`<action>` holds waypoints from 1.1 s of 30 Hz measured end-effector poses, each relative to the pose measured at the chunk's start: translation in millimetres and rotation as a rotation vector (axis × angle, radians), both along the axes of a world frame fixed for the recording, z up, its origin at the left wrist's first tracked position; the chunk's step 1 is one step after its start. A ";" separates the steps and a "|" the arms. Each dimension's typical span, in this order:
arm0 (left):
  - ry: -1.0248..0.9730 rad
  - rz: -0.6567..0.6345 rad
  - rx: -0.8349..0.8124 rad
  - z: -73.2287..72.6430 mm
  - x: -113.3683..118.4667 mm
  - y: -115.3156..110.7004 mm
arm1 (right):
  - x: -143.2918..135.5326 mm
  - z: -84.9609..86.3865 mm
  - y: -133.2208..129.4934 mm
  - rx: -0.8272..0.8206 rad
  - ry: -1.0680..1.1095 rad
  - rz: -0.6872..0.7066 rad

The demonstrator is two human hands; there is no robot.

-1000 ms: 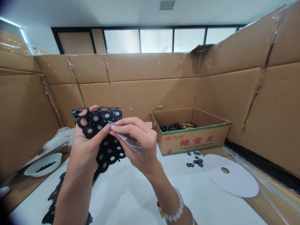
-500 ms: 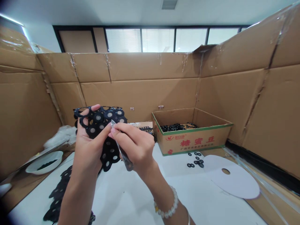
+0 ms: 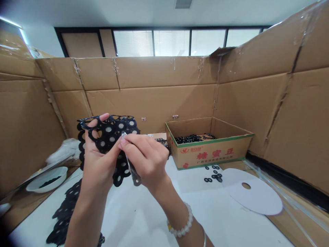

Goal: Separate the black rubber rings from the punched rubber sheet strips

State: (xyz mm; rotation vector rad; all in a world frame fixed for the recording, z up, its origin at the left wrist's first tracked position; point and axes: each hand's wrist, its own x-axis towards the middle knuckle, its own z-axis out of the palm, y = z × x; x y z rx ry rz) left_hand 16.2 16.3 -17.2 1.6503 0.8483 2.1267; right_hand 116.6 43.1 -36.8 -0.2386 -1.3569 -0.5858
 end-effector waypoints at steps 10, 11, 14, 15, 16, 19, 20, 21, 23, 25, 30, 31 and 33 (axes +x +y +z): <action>0.321 0.259 0.148 -6.2 6.0 12.8 | 1.8 -2.4 14.2 -0.093 0.134 -0.139; 0.323 0.258 0.143 -6.9 6.1 13.9 | 3.0 -1.7 14.4 -0.113 0.134 -0.151; 0.328 0.237 0.119 -9.8 8.0 16.0 | 6.2 -0.2 14.5 -0.160 0.129 -0.166; 0.331 0.223 0.113 -10.9 8.8 16.8 | 6.7 0.1 14.5 -0.167 0.126 -0.164; 0.335 0.206 0.108 -11.8 9.4 17.7 | 7.0 0.4 14.7 -0.175 0.121 -0.161; 0.344 0.178 0.100 -13.2 9.0 20.6 | 6.8 0.7 16.6 -0.184 0.104 -0.146; 0.345 0.177 0.102 -13.0 8.4 21.0 | 7.0 0.5 17.7 -0.186 0.094 -0.134; 0.346 0.178 0.107 -12.5 7.8 20.8 | 7.6 0.2 19.0 -0.179 0.078 -0.112; 0.331 0.182 0.119 -10.9 7.2 18.5 | 10.2 -1.0 21.8 -0.121 0.030 -0.050; 0.294 0.165 0.104 -9.2 7.6 13.8 | 14.1 -3.1 24.2 -0.008 -0.023 -0.019; 0.300 0.055 -0.011 -6.3 7.7 1.4 | 24.1 -6.9 22.9 0.107 -0.031 0.020; 0.322 0.027 -0.026 -6.0 6.3 -0.3 | 26.0 -6.5 21.3 0.087 -0.015 0.073; 0.383 -0.021 -0.027 -5.6 2.0 -2.3 | 29.9 -4.8 17.8 0.039 0.050 0.212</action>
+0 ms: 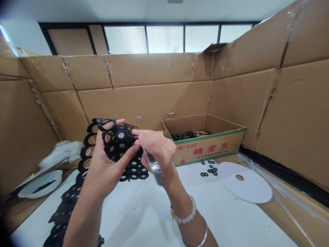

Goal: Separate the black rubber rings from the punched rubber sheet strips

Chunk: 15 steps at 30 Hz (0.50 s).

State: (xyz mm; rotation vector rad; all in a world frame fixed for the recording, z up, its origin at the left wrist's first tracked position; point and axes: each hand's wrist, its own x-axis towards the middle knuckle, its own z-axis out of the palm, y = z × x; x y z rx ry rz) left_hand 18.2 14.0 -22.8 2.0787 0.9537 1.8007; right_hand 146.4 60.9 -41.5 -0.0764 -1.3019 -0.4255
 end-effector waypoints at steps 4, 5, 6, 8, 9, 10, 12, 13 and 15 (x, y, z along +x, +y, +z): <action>0.111 -0.048 0.010 0.8 -8.8 0.6 | 5.9 5.2 -4.9 -0.209 0.111 0.225; 0.092 -0.055 -0.005 1.2 -10.3 1.4 | 6.2 6.5 -5.6 -0.261 0.095 0.261; 0.043 -0.069 -0.032 1.7 -11.5 2.0 | 5.8 7.8 -6.2 -0.299 0.073 0.295; -0.112 -0.128 -0.107 3.6 -13.0 2.4 | 3.0 10.0 -8.1 -0.310 0.039 0.338; -0.199 -0.168 -0.145 4.8 -13.4 2.0 | 0.8 10.9 -9.6 -0.293 0.034 0.328; -0.280 -0.201 -0.173 6.3 -13.7 1.2 | -1.7 11.6 -11.5 -0.269 0.032 0.304; -0.383 -0.244 -0.186 9.3 -14.2 -1.1 | -7.2 12.6 -16.4 -0.222 0.017 0.242; -0.408 -0.251 -0.181 10.6 -14.3 -2.3 | -9.7 13.0 -19.1 -0.205 0.005 0.215; -0.429 -0.245 -0.170 12.4 -14.7 -4.2 | -13.9 13.8 -24.3 -0.163 -0.024 0.176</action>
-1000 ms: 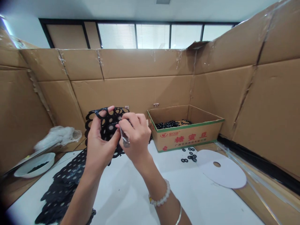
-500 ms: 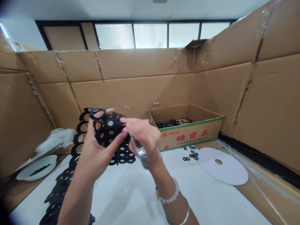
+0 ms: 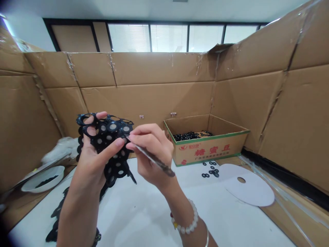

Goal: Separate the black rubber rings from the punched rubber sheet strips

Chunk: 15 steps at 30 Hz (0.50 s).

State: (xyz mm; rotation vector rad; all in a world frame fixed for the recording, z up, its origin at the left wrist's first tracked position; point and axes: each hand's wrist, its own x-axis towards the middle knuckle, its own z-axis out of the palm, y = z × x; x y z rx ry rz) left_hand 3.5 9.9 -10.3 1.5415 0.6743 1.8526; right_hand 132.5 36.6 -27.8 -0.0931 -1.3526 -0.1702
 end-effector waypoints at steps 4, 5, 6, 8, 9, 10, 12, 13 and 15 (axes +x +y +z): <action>-0.006 0.020 0.018 0.4 -0.7 -1.6 | -3.7 1.1 -6.8 0.085 -0.026 -0.102; -0.002 0.021 0.028 -0.1 -0.7 -1.8 | -4.0 0.8 -7.5 0.089 -0.024 -0.124; 0.002 0.026 0.042 -0.6 -0.7 -1.9 | -4.3 0.2 -7.9 0.086 -0.028 -0.145; 0.019 0.051 0.071 -1.8 -0.5 -1.6 | -5.5 -1.8 -7.5 0.081 -0.034 -0.182; 0.032 0.072 0.083 -2.4 -0.4 -1.1 | -6.5 -3.0 -6.8 0.083 -0.032 -0.198; 0.053 0.095 0.092 -3.0 -0.3 -0.3 | -7.7 -4.3 -5.8 0.092 -0.022 -0.211; 0.117 0.125 0.110 -4.1 -0.1 1.9 | -10.4 -6.8 -2.8 0.106 0.015 -0.246; 0.157 0.129 0.118 -4.6 -0.1 3.2 | -11.7 -7.9 -1.0 0.110 0.029 -0.270; 0.226 0.128 0.138 -5.6 -0.1 5.6 | -13.2 -9.5 3.2 0.109 0.032 -0.318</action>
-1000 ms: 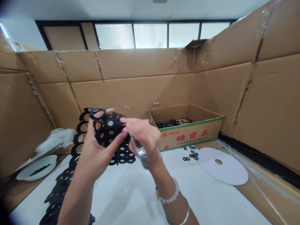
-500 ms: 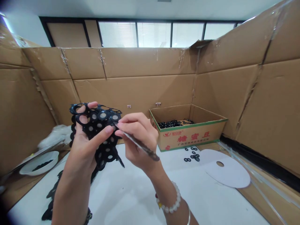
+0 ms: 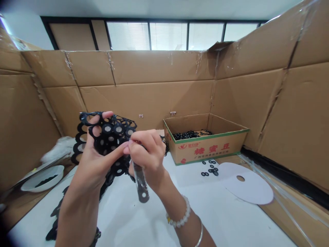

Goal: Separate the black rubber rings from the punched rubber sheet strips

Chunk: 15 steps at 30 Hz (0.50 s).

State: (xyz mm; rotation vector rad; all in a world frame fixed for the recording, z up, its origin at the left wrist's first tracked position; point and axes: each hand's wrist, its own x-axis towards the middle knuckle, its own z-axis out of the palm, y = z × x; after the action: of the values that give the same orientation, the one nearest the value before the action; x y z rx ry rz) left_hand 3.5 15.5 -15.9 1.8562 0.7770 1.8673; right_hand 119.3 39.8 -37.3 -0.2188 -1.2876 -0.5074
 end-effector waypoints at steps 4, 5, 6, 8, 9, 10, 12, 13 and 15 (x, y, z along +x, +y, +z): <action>0.066 0.015 0.035 -0.7 -1.3 2.8 | 0.7 -0.9 8.2 -0.031 -0.012 -0.013; 0.077 0.013 0.032 -0.6 -2.0 3.2 | 1.1 -0.9 10.2 -0.041 -0.018 -0.002; 0.084 0.011 0.025 -0.3 -2.9 3.5 | 1.5 -1.1 12.1 -0.055 -0.029 0.014; 0.081 0.006 0.011 0.3 -4.6 4.1 | 1.6 -2.2 16.0 -0.060 -0.055 0.034; 0.080 0.005 0.004 0.6 -5.3 4.4 | 1.4 -3.1 17.9 -0.043 -0.067 0.027; 0.082 0.008 0.000 0.9 -5.6 4.6 | 1.2 -4.1 19.5 -0.012 -0.078 0.005; 0.095 0.020 -0.005 1.2 -5.7 4.6 | 1.0 -6.2 21.7 0.053 -0.085 -0.068; 0.106 0.030 -0.011 1.2 -5.5 4.2 | 1.3 -6.8 22.0 0.071 -0.083 -0.092; 0.125 0.040 -0.022 0.7 -4.9 2.5 | 3.2 -7.0 20.9 0.078 -0.057 -0.064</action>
State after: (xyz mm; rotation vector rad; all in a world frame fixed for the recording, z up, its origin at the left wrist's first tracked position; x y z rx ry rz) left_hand -1.5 18.0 -15.3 1.9720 0.8783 1.7729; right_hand 122.5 60.7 -44.3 -0.1816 -1.3165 -0.6210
